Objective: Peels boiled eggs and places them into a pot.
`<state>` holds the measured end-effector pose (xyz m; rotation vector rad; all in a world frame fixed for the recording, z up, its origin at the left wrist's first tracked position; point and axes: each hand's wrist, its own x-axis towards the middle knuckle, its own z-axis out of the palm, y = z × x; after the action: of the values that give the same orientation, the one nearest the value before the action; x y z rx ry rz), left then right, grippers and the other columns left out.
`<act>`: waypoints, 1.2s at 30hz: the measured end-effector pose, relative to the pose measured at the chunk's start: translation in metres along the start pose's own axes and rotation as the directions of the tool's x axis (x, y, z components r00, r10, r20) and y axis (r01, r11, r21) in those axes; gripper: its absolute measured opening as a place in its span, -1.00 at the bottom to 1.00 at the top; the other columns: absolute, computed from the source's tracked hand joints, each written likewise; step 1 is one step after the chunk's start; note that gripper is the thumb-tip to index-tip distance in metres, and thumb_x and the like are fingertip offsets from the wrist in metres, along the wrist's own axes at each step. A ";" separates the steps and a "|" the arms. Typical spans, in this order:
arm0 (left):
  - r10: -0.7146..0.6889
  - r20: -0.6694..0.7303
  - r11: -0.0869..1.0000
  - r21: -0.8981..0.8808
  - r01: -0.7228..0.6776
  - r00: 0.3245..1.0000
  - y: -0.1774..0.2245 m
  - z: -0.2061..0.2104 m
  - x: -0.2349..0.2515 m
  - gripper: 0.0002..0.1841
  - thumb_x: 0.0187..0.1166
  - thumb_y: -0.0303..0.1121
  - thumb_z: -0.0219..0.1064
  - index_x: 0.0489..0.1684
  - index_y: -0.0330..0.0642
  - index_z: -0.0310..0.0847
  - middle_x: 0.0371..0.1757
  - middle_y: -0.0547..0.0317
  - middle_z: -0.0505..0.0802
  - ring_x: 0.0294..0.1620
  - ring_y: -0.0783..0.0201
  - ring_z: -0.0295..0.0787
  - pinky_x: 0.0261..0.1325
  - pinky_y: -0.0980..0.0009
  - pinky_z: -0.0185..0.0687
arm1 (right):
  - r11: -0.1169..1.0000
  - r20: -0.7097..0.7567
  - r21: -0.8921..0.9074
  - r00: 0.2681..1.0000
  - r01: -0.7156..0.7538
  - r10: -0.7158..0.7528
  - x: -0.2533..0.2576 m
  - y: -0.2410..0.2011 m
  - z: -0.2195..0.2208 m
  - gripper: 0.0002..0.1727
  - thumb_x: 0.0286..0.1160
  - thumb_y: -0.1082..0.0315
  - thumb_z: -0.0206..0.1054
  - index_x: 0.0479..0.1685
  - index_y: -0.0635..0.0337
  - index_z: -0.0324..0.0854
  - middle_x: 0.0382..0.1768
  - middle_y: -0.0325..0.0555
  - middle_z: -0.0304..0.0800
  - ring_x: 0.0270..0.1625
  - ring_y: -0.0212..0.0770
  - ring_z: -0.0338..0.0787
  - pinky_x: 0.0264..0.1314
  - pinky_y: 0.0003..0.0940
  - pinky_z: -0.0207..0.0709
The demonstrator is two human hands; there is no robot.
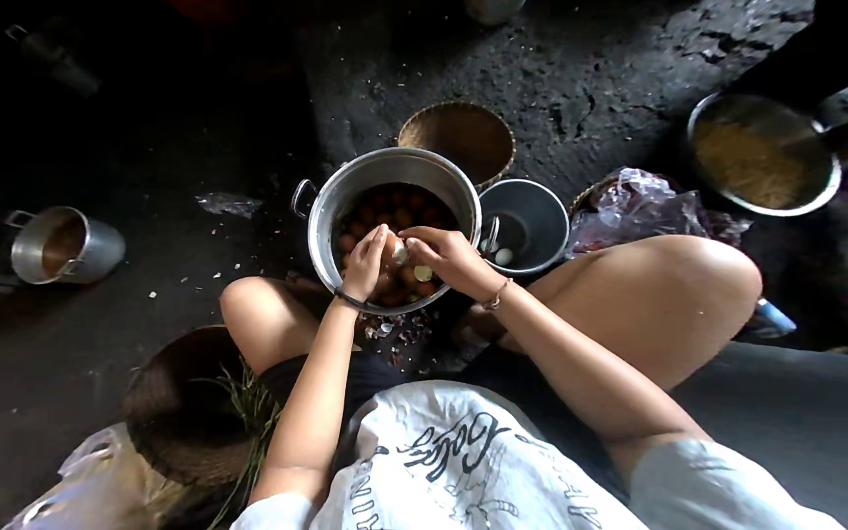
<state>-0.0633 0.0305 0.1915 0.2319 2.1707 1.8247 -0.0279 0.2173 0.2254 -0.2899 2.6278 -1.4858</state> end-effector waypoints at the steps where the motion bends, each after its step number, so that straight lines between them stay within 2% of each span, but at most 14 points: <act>1: 0.010 -0.007 1.000 0.008 -0.010 1.000 -0.001 0.001 0.000 -0.46 0.89 -0.13 -0.26 0.15 -0.31 0.64 0.03 0.06 0.77 0.06 0.39 0.68 0.24 0.32 0.59 | 0.999 -0.004 0.050 1.000 -0.008 0.008 -0.002 0.001 0.004 -0.66 0.80 0.19 0.19 0.33 0.16 0.68 -0.15 0.04 0.88 -0.28 -0.11 0.87 -0.14 -0.10 0.78; 3: 0.022 -0.045 0.999 0.040 -0.020 0.999 -0.001 0.006 -0.002 -0.41 0.89 -0.06 -0.34 0.19 -0.24 0.63 -0.02 0.08 0.76 -0.03 0.36 0.69 0.11 0.31 0.65 | 0.997 -0.048 0.076 0.999 0.023 -0.020 -0.007 0.005 0.010 -0.69 0.71 0.16 0.32 0.28 0.07 0.65 -0.28 -0.05 0.83 -0.45 -0.19 0.79 -0.38 -0.20 0.74; 5: 0.001 -0.090 0.991 0.132 0.011 0.996 0.004 0.011 -0.012 -0.34 0.87 0.15 -0.34 0.31 -0.11 0.59 0.09 0.05 0.79 0.05 0.25 0.74 0.13 0.15 0.67 | 0.995 -0.067 0.048 0.995 0.083 -0.080 -0.009 0.004 0.012 -0.71 0.68 0.20 0.35 0.24 0.11 0.62 -0.30 -0.07 0.81 -0.44 -0.21 0.77 -0.39 -0.22 0.73; 7: 0.010 -0.145 0.974 0.224 0.023 0.989 0.001 0.019 -0.017 -0.30 0.80 0.29 -0.31 0.26 -0.05 0.60 0.02 0.05 0.78 -0.02 0.17 0.75 0.03 0.05 0.68 | 0.992 -0.071 -0.015 0.990 0.122 -0.123 -0.008 0.002 0.014 -0.76 0.70 0.26 0.31 0.19 0.15 0.62 -0.34 -0.07 0.78 -0.46 -0.20 0.76 -0.39 -0.21 0.72; 10: 0.058 -0.179 0.972 0.233 -0.015 0.982 -0.006 0.026 -0.014 -0.33 0.81 0.26 -0.28 0.05 -0.10 0.62 -0.15 0.09 0.72 -0.16 0.23 0.68 -0.08 0.14 0.65 | 0.983 -0.070 -0.144 0.989 0.117 -0.128 -0.006 -0.002 0.017 -0.80 0.70 0.38 0.27 0.15 0.24 0.63 -0.37 0.03 0.79 -0.42 -0.08 0.80 -0.31 -0.11 0.74; 15: 0.098 -0.186 0.975 0.215 -0.057 0.978 -0.002 0.028 -0.013 -0.37 0.84 0.21 -0.27 -0.06 -0.10 0.61 -0.24 0.14 0.69 -0.27 0.29 0.64 -0.18 0.24 0.62 | 0.989 -0.115 -0.125 0.989 0.080 -0.094 -0.007 -0.004 0.019 -0.78 0.69 0.41 0.27 0.19 0.27 0.61 -0.32 0.08 0.81 -0.37 -0.03 0.83 -0.27 -0.05 0.75; 18: 0.078 -0.165 0.977 0.211 -0.042 0.983 0.003 0.025 -0.016 -0.31 0.84 0.20 -0.35 0.03 -0.14 0.63 -0.13 0.09 0.72 -0.13 0.27 0.67 -0.01 0.20 0.64 | 0.995 -0.127 -0.033 0.987 0.093 -0.096 -0.007 -0.002 0.018 -0.74 0.74 0.26 0.29 0.19 0.22 0.59 -0.36 0.00 0.79 -0.45 -0.14 0.79 -0.36 -0.18 0.72; 20: 0.064 -0.151 0.981 0.189 -0.035 0.987 0.004 0.023 -0.017 -0.30 0.83 0.22 -0.36 0.06 -0.12 0.64 -0.13 0.10 0.74 -0.14 0.28 0.68 -0.02 0.21 0.64 | 0.992 -0.113 0.039 0.987 0.119 -0.114 -0.008 0.003 0.018 -0.71 0.73 0.23 0.30 0.25 0.17 0.56 -0.36 -0.03 0.77 -0.49 -0.19 0.75 -0.41 -0.24 0.71; 24: 0.003 -0.140 0.990 0.139 0.016 0.990 0.002 0.022 -0.018 -0.28 0.78 0.32 -0.30 0.04 -0.06 0.68 -0.11 0.15 0.77 -0.14 0.32 0.71 -0.03 0.22 0.67 | 0.987 -0.115 -0.076 0.982 0.139 -0.147 -0.008 0.002 0.021 -0.81 0.78 0.28 0.22 0.13 0.18 0.59 -0.45 -0.03 0.74 -0.52 -0.13 0.75 -0.45 -0.16 0.69; 26: -0.008 -0.151 0.994 0.108 0.024 0.988 0.000 0.023 -0.019 -0.27 0.80 0.29 -0.31 0.11 -0.09 0.68 0.00 0.12 0.79 -0.01 0.31 0.72 0.11 0.19 0.66 | 0.988 -0.130 -0.086 0.982 0.126 -0.137 -0.008 0.000 0.022 -0.79 0.81 0.28 0.17 0.11 0.22 0.60 -0.46 0.00 0.74 -0.52 -0.12 0.75 -0.44 -0.16 0.68; 29: 0.043 -0.215 0.997 0.066 -0.029 0.976 -0.004 0.027 -0.017 -0.30 0.84 0.22 -0.40 0.16 -0.09 0.60 0.02 0.16 0.74 0.01 0.37 0.68 0.13 0.28 0.64 | 0.992 -0.091 0.089 0.993 0.088 -0.080 -0.007 0.005 0.023 -0.68 0.79 0.18 0.21 0.31 0.16 0.54 -0.29 0.00 0.79 -0.44 -0.17 0.78 -0.37 -0.21 0.74; 32: 0.053 -0.259 0.999 0.025 -0.048 0.964 -0.003 0.029 -0.016 -0.29 0.84 0.22 -0.40 0.27 -0.11 0.56 0.17 0.12 0.73 0.16 0.36 0.66 0.28 0.26 0.60 | 0.990 -0.021 0.126 0.998 0.066 -0.064 -0.005 0.003 0.022 -0.51 0.69 0.26 0.34 0.53 0.18 0.41 0.00 0.10 0.82 -0.17 -0.08 0.87 -0.08 -0.09 0.79; 33: 0.058 -0.277 0.998 0.024 -0.053 0.959 -0.003 0.031 -0.016 -0.30 0.84 0.21 -0.40 0.27 -0.11 0.56 0.16 0.12 0.72 0.16 0.37 0.66 0.28 0.27 0.59 | 0.990 -0.018 0.124 0.998 0.062 -0.060 -0.005 0.002 0.024 -0.51 0.72 0.28 0.31 0.56 0.18 0.38 0.00 0.12 0.82 -0.17 -0.07 0.88 -0.06 -0.09 0.79; 36: 0.051 -0.305 0.999 0.001 -0.053 0.951 -0.005 0.033 -0.017 -0.30 0.84 0.23 -0.38 0.32 -0.09 0.57 0.23 0.12 0.71 0.23 0.36 0.65 0.34 0.25 0.57 | 0.988 -0.037 0.145 0.998 0.056 -0.051 -0.005 0.000 0.029 -0.55 0.76 0.37 0.19 0.58 0.18 0.35 -0.20 0.10 0.79 -0.37 -0.10 0.81 -0.27 -0.13 0.78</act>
<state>-0.0360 0.0551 0.1840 0.0036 2.3791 2.0111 -0.0173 0.1945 0.2101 -0.3270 2.5374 -1.7043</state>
